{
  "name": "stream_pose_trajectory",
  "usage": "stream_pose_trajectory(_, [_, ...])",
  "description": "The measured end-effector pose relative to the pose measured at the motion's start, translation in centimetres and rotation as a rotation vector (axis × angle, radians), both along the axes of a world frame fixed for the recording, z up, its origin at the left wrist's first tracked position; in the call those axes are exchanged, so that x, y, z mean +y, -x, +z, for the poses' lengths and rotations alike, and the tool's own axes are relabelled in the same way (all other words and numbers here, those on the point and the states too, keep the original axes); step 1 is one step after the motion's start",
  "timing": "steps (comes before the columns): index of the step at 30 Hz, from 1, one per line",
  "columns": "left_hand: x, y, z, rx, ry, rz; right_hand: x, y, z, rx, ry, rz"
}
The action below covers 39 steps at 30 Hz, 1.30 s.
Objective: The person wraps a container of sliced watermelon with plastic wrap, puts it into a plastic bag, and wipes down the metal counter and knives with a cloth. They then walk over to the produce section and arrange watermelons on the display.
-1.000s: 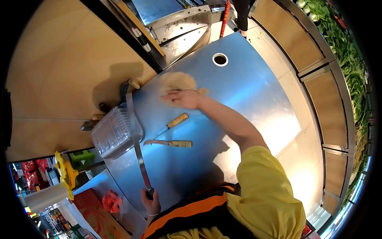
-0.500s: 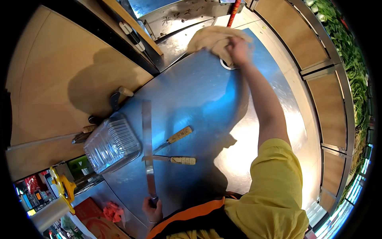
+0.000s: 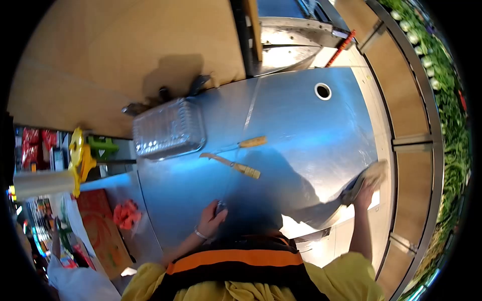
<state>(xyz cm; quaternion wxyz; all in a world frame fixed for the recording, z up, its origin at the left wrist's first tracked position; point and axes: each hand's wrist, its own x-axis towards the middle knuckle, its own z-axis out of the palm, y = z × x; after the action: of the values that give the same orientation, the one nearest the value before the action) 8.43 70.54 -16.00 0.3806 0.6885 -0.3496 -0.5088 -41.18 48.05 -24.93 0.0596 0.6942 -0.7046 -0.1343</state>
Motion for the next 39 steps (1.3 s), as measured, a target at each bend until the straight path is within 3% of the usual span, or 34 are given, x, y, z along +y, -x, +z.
stream_pose_trajectory(1, [-0.1, 0.9, -0.6, 0.171, 0.028, 0.012, 3.0, -1.9, 1.6, -0.006, -0.135, -0.016])
stream_pose_trajectory(3, [-1.0, 2.7, -0.6, 0.403, 0.104, -0.009, 7.4, -4.1, -0.8, -0.326, -0.096, 0.019])
stream_pose_trajectory(5, [-1.6, 5.4, -0.5, 0.519, 0.278, 0.057, 10.4, -9.2, 0.9, -0.333, -0.166, 0.356])
stream_pose_trajectory(6, [-2.1, 5.8, 0.6, 0.383, 0.227, 0.003, 10.5, -12.2, 4.0, -0.509, -0.366, 0.333])
stream_pose_trajectory(7, [-2.4, 6.5, 0.6, 0.474, 0.269, 0.006, 10.0, -14.6, 7.3, -0.665, -0.571, 0.296])
stream_pose_trajectory(8, [-2.7, 6.9, 1.1, 0.562, 0.345, 0.035, 9.4, -15.0, 7.9, -0.621, -0.680, 0.252])
stream_pose_trajectory(9, [-3.2, 7.2, 1.7, 0.657, 0.428, 0.043, 9.9, -17.6, 11.9, -0.541, -0.658, 0.301])
stream_pose_trajectory(11, [-3.8, 8.2, 1.8, 0.774, 0.326, 0.114, 10.4, -20.9, 15.6, -0.712, -0.451, 0.528])
stream_pose_trajectory(12, [-3.7, 8.1, 2.5, 0.703, 0.355, 0.077, 11.7, -22.5, 16.5, -0.721, -0.465, 0.563])
stream_pose_trajectory(14, [-3.7, 8.9, 3.6, 0.546, 0.419, 0.067, 14.7, -24.7, 18.1, -1.443, -0.788, 0.255])
stream_pose_trajectory(15, [-3.8, 9.5, 3.8, 0.464, 0.455, 0.088, 15.3, -25.2, 16.7, -1.375, -0.662, 0.289])
stream_pose_trajectory(18, [-4.4, 9.6, 5.7, 0.548, 0.351, 0.041, 15.5, -24.6, 15.0, -1.178, -0.263, 0.469])
stream_pose_trajectory(19, [-4.9, 10.2, 4.8, 0.546, 0.342, 0.013, 15.5, -25.1, 15.9, -1.486, -0.303, 0.180])
stream_pose_trajectory(20, [-5.5, 10.7, 4.1, 0.543, 0.334, -0.016, 14.2, -24.4, 18.3, -1.300, -0.302, 0.361])
stream_pose_trajectory(21, [-5.9, 11.6, 2.4, 0.484, 0.396, -0.050, 13.0, -23.3, 19.0, -1.210, -0.252, 0.325])
stream_pose_trajectory(22, [-6.1, 10.6, 3.8, 0.675, 0.384, -0.173, 12.2, -23.2, 21.3, -1.099, -0.126, 0.406])
stream_pose_trajectory(23, [-5.9, 9.0, 4.8, 0.871, 0.356, -0.273, 10.2, -21.5, 22.3, -0.935, -0.104, 0.322])
stream_pose_trajectory(24, [-4.7, 8.0, 4.1, 0.828, 0.272, -0.367, 8.8, -21.6, 23.7, -0.968, -0.058, 0.299])
stream_pose_trajectory(25, [-4.8, 6.3, 2.8, 0.734, 0.217, -0.468, 8.2, -23.1, 27.4, -0.838, -0.113, 0.190])
stream_pose_trajectory(27, [-3.0, 5.1, -0.6, 0.616, 0.147, -0.279, 3.9, -21.2, 27.6, -0.774, -0.011, 0.361])
stream_pose_trajectory(29, [-1.0, 3.8, -4.8, 0.370, 0.049, -0.161, 0.7, -23.9, 30.1, -0.615, -0.109, 0.255])
stream_pose_trajectory(31, [1.5, 2.8, -8.6, 0.599, -0.030, -0.030, -2.9, -25.2, 29.9, -0.591, -0.144, 0.300])
stream_pose_trajectory(34, [3.1, 0.6, -7.9, 0.613, -0.189, 0.056, -8.8, -27.8, 29.8, -0.489, -0.237, 0.411])
stream_pose_trajectory(37, [2.4, 0.0, -7.8, 0.699, -0.214, 0.127, -14.6, -31.7, 30.0, -0.409, -0.144, 0.623])
stream_pose_trajectory(38, [1.7, 0.1, -7.6, 0.709, -0.220, 0.113, -13.7, -35.3, 32.8, -0.618, -0.220, 0.405])
stream_pose_trajectory(39, [0.4, 0.4, -7.5, 0.708, -0.234, 0.125, -15.4, -36.9, 32.9, -0.674, -0.192, 0.485])
